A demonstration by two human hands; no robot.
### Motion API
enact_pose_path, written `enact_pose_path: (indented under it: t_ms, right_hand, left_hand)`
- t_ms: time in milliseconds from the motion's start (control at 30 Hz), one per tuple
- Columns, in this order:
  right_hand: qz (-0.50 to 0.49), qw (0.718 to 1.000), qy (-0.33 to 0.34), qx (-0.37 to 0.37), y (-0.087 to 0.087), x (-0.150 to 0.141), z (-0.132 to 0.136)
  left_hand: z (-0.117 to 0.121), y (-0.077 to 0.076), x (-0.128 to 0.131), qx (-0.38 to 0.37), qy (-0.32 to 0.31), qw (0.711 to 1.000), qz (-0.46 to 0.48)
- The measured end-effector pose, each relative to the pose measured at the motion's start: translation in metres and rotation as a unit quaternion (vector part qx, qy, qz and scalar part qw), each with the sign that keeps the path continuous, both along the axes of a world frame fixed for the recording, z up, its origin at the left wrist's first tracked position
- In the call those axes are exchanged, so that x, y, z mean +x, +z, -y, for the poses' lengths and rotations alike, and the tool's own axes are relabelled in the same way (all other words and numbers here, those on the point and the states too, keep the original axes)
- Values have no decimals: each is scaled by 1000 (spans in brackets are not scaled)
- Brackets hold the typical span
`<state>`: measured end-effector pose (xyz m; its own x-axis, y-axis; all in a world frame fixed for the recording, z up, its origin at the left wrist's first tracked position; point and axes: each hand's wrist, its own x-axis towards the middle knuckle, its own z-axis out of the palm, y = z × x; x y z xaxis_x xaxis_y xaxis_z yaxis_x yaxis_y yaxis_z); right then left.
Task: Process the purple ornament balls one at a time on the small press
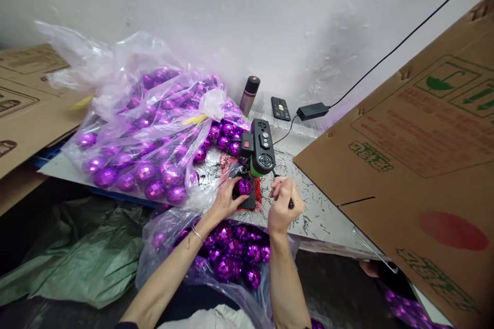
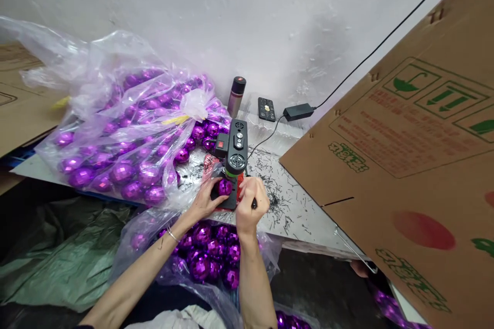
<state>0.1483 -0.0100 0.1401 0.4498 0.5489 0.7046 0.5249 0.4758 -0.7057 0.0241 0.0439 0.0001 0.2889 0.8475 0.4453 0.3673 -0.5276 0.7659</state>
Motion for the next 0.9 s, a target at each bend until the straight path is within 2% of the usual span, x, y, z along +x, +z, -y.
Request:
enact_pose_path:
  t_ms: [67, 133, 200, 233, 300, 367, 400, 467, 567, 700, 800, 900]
  right_hand:
    - [-5, 1000, 6, -6, 7, 0, 2]
    - [11, 1000, 11, 11, 4, 0, 3]
    - [30, 999, 17, 30, -6, 0, 4]
    - [35, 998, 19, 38, -11, -1, 4]
    - [34, 998, 14, 50, -17, -2, 4]
    - [34, 998, 11, 57, -20, -2, 3]
    - [38, 998, 12, 58, -20, -2, 3]
    - [53, 997, 19, 59, -20, 0, 3]
    - [69, 996, 24, 58, -21, 2, 4]
    - [65, 996, 22, 58, -23, 1, 4]
    - [69, 995, 21, 65, -21, 0, 3]
    - [77, 994, 26, 71, -18, 0, 2]
  left_hand:
    - [18, 3, -9, 9, -8, 1000, 0]
    - [35, 9, -21, 17, -9, 1000, -1]
    - [38, 18, -35, 18, 14, 1000, -3]
    - [33, 23, -42, 22, 38, 999, -7]
    - [7, 35, -56, 39, 112, 992, -31]
    - [-32, 45, -66, 52, 207, 973, -86]
    - [-52, 49, -70, 42, 245, 961, -119]
    - [-85, 53, -74, 3, 281, 940, -192]
    - [-106, 52, -75, -34, 278, 919, -278]
    - [-101, 46, -77, -40, 211, 929, -301]
    - [-97, 48, -82, -59, 156, 953, -254]
    - [-93, 60, -83, -94, 128, 979, -127]
